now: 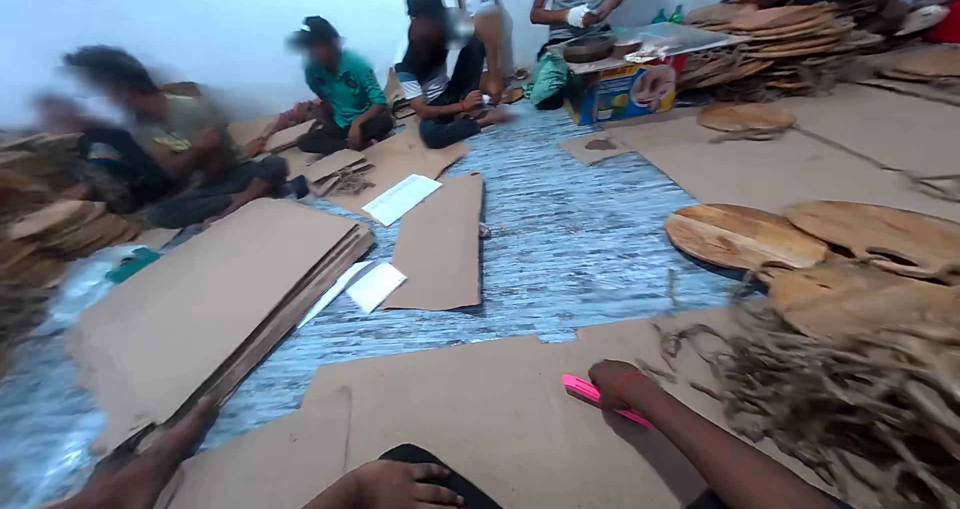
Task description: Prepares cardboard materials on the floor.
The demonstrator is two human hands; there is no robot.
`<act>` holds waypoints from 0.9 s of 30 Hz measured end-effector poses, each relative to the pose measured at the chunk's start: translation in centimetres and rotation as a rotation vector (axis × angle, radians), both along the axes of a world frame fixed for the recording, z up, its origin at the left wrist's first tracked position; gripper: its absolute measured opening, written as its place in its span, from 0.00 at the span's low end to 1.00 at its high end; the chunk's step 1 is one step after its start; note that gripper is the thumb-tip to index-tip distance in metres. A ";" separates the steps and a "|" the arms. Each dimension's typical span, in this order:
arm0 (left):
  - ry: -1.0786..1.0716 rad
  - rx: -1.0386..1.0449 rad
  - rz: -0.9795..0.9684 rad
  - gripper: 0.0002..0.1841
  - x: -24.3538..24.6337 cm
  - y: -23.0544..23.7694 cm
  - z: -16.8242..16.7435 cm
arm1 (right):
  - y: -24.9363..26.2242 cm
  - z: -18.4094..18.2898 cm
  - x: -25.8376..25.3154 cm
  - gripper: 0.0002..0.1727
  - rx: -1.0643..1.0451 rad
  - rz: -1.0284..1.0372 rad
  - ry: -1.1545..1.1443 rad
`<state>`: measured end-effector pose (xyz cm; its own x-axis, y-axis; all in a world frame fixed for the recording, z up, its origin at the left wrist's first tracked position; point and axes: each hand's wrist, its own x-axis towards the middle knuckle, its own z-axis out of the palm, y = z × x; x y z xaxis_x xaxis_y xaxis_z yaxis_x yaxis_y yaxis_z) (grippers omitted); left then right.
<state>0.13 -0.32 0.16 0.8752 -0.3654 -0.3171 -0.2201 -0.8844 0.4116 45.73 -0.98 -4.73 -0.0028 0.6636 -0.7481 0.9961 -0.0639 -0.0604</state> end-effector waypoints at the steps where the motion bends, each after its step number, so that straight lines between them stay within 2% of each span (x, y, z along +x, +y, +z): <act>1: -0.014 0.010 0.008 0.62 0.0 -0.1 0.1 | 0.1 -0.3 0.1 0.27 0.004 0.021 0.002; 9: -0.007 0.041 0.063 0.61 -0.1 -0.8 0.1 | 1.0 -1.7 0.6 0.25 -0.020 0.062 -0.011; 16: 0.006 0.037 0.067 0.62 0.0 -0.8 -0.1 | 0.6 -0.9 0.5 0.26 -0.013 0.034 0.004; 23: 0.002 0.022 0.066 0.62 0.0 -0.7 -0.2 | 1.0 -1.7 0.7 0.29 0.008 0.002 -0.011; 27: 0.026 -0.007 0.101 0.62 0.2 -0.8 0.2 | 1.1 -1.6 0.5 0.34 0.007 -0.046 -0.012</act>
